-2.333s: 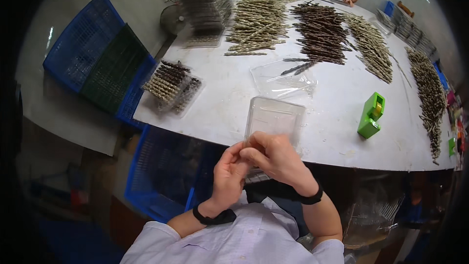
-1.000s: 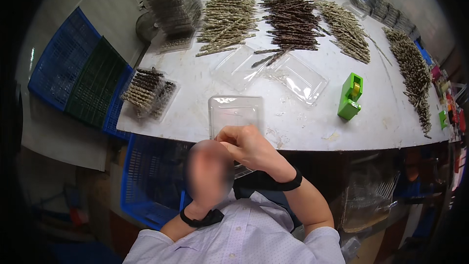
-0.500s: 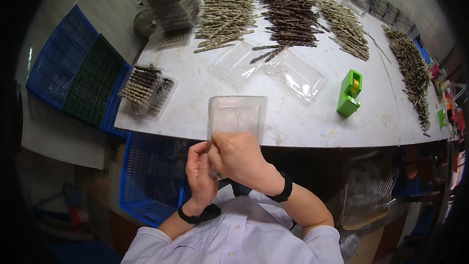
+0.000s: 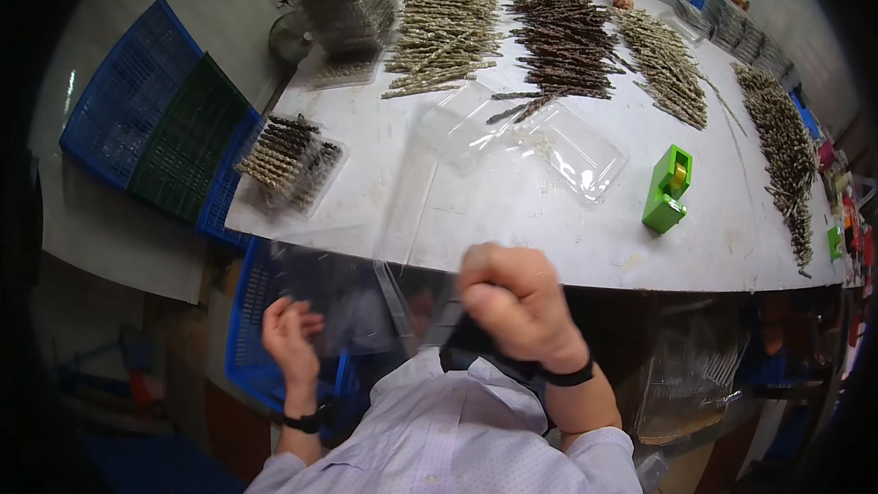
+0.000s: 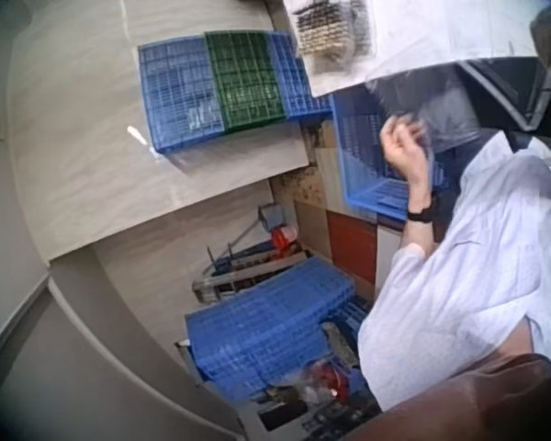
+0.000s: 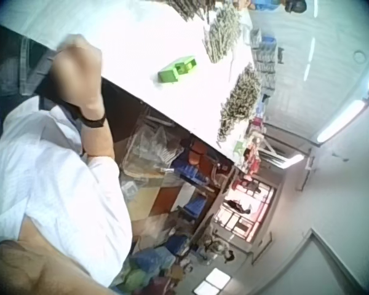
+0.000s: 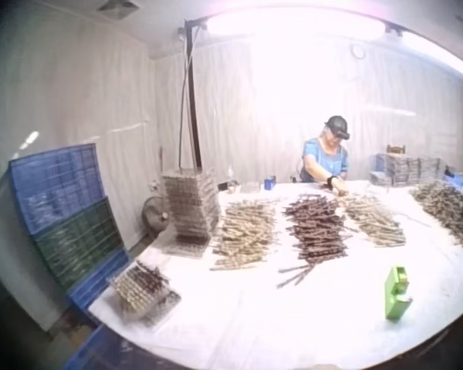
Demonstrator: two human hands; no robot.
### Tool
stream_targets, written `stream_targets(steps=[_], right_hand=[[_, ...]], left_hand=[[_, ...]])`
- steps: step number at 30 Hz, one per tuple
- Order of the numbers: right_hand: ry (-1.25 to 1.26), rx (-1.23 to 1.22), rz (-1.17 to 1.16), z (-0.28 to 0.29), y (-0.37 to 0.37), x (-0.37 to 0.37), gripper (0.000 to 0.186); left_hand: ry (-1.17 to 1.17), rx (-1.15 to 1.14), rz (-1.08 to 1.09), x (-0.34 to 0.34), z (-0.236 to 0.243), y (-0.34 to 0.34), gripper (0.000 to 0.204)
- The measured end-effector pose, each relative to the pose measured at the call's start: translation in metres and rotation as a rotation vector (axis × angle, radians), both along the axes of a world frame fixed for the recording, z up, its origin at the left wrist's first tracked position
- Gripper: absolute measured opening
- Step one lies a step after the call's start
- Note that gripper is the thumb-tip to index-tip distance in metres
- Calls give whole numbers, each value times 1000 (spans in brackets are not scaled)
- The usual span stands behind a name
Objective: The person packs dried lavender sprigs into clear plastic clamshell containers. They arrange the sprigs neatly inside the containers, close the lids, and stack the finished packages on the table. The person also handles empty plastic containers and a green tape dispenser during the process.
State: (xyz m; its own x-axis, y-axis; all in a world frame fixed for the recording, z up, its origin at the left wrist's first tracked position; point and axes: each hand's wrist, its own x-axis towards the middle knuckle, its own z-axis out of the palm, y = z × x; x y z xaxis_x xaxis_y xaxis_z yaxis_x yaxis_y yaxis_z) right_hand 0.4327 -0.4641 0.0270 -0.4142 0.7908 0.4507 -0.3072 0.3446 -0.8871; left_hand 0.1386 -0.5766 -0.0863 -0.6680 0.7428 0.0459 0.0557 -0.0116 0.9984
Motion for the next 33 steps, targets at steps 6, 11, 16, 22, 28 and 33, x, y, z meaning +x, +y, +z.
stream_targets(steps=[6, 11, 16, 22, 28, 33], right_hand=[[517, -212, 269, -22, 32, 17, 22], [638, -444, 467, -46, 47, 2, 23], [614, -605, 648, -45, 55, -23, 23], [504, -789, 796, -37, 68, -52, 21], [455, -842, 845, -45, 72, -72, 17], [-269, -465, 496, -18, 94, -66, 20]], left_hand=[[332, -390, 227, -167, -124, -109, 32], [308, -335, 22, -93, -51, -49, 32], [-398, 202, -544, -24, 42, 22, 40], [-676, 286, -833, -5, 80, 58, 68], [-668, 283, -668, -14, 89, 57, 64], [-411, 211, -647, -56, 92, 53, 51]])
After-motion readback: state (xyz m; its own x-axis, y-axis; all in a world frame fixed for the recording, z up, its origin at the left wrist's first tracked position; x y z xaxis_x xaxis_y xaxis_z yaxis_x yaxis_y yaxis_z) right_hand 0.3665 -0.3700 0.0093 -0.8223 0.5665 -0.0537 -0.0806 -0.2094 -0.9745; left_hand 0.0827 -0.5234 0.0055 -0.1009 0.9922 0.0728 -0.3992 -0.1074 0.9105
